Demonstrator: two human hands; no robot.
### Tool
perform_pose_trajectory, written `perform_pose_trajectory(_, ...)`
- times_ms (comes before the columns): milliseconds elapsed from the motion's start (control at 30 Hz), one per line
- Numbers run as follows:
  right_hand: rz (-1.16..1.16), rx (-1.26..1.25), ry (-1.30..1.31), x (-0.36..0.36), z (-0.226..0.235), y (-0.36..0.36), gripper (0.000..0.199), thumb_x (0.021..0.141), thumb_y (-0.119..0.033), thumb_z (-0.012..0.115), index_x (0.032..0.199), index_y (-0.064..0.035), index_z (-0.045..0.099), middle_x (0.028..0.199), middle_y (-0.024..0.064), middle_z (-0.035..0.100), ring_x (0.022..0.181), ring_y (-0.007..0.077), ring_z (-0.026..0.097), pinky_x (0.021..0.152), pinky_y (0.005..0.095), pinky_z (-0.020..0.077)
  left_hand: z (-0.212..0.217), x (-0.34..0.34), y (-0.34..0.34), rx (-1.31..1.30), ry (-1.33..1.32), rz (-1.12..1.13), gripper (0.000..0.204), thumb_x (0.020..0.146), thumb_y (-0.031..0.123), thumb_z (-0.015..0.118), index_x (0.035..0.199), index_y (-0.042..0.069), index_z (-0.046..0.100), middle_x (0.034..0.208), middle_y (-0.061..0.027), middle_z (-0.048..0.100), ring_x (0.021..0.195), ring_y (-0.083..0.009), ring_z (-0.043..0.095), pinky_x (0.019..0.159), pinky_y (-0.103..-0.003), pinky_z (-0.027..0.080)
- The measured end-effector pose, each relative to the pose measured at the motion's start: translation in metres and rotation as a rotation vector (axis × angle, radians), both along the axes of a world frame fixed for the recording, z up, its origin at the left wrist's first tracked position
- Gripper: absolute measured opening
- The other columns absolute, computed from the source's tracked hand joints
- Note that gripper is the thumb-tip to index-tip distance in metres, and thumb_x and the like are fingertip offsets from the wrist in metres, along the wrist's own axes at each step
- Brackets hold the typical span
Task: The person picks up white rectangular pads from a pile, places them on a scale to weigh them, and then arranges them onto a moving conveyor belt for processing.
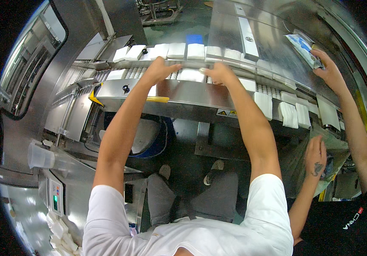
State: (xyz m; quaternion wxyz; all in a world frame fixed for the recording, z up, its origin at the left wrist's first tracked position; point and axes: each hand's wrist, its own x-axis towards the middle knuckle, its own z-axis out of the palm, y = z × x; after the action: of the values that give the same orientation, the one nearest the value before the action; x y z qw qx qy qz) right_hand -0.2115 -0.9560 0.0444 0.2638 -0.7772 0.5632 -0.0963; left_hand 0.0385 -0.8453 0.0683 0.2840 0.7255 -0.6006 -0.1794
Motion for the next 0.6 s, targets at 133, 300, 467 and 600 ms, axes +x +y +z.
perform_pose_trajectory(133, -0.135, -0.534, 0.025, -0.040, 0.010, 0.056, 0.031, 0.094, -0.023, 0.066, 0.107, 0.0046, 0.070, 0.100, 0.0287, 0.072, 0.096, 0.0443, 0.071, 0.087, 0.0494, 0.0548, 0.004, -0.003, 0.087, -0.565, 0.124, 0.142, 0.055, 0.094, 0.036, 0.076, 0.125, -0.006, 0.060, 0.116, -0.0246, 0.071, 0.111, -0.0315, 0.070, 0.092, -0.041, 0.055)
perform_pose_trajectory(300, 0.032, -0.577, -0.274, -0.004, 0.003, 0.104, 0.024, 0.094, -0.016, 0.061, 0.112, -0.0024, 0.070, 0.103, 0.0219, 0.074, 0.098, 0.0417, 0.070, 0.088, 0.0468, 0.0544, -0.031, -0.065, 0.235, -0.472, 0.550, 0.205, 0.026, 0.098, 0.015, 0.071, 0.118, -0.001, 0.062, 0.108, -0.0093, 0.070, 0.100, -0.0151, 0.067, 0.086, -0.031, 0.055)
perform_pose_trajectory(467, 0.182, -0.448, -0.456, 0.068, 0.006, 0.101, 0.024, 0.095, -0.015, 0.059, 0.110, -0.0017, 0.071, 0.103, 0.0218, 0.074, 0.096, 0.0378, 0.071, 0.087, 0.0453, 0.0549, -0.158, -0.109, 0.340, -0.190, 0.483, 0.201, 0.029, 0.096, 0.012, 0.073, 0.121, 0.002, 0.062, 0.110, -0.0098, 0.070, 0.098, -0.0183, 0.070, 0.086, -0.033, 0.056)
perform_pose_trajectory(600, 0.319, -0.424, -0.159, 0.126, -0.009, 0.051, 0.032, 0.091, -0.025, 0.065, 0.105, 0.0020, 0.075, 0.101, 0.0268, 0.073, 0.100, 0.0429, 0.070, 0.089, 0.0504, 0.0553, -0.227, -0.106, 0.403, -0.058, 0.263, 0.218, 0.037, 0.089, 0.015, 0.077, 0.120, 0.000, 0.063, 0.109, -0.0189, 0.066, 0.101, -0.0356, 0.066, 0.089, -0.042, 0.053)
